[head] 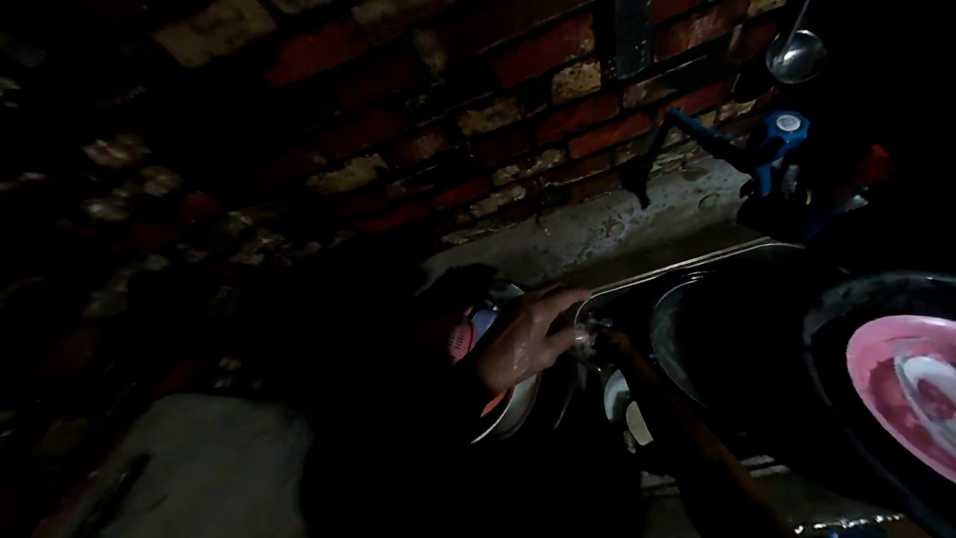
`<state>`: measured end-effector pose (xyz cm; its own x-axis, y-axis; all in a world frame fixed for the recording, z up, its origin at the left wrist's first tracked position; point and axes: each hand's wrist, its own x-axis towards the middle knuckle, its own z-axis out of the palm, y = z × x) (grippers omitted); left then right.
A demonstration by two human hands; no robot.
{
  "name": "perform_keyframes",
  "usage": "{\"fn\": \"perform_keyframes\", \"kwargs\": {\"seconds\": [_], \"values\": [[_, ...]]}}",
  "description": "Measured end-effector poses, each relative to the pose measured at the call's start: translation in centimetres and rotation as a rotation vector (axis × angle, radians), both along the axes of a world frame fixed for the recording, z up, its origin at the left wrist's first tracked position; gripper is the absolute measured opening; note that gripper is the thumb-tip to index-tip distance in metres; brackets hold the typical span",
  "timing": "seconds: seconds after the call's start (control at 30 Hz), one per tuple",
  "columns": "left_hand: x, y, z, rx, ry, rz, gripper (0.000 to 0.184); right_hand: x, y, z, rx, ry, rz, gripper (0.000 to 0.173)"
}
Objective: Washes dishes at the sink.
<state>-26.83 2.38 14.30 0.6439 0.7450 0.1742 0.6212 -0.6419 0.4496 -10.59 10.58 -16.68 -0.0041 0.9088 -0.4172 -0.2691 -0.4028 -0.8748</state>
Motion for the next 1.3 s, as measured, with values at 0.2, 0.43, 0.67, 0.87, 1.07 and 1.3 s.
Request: {"fn": "perform_keyframes", "kwargs": {"seconds": [0.2,0.43,0.67,0.87,1.07,1.3], "values": [[-3.7,-5.1,-1.8,0.205,-0.179,0.122,0.036,-0.4,0.6,0.7,-0.116,-0.338,0.113,0.040],[-3.3,-9.5,-2.5,0.121,-0.270,0.267,0.033,0.1,-0.9,3.1,-0.115,-0.166,-0.072,0.034],[0.6,-2.0,-4.7,-0.170,-0.135,0.183,0.041,0.2,-0.6,7.0,-0.159,0.093,-0.349,0.056],[6.0,5.8,-9.8,-0.313,0.175,0.159,0.104,1.6,-2.8,10.3,0.007,0.363,-0.404,0.062],[9.7,5.6,-10.8,-0.201,0.139,0.127,0.058,4.4,-5.0,13.5,0.334,0.556,-0.303,0.036],[9.7,5.4,-8.8,-0.236,-0.190,0.186,0.025,4.9,-4.6,12.1,0.473,0.686,-0.281,0.066]]}}
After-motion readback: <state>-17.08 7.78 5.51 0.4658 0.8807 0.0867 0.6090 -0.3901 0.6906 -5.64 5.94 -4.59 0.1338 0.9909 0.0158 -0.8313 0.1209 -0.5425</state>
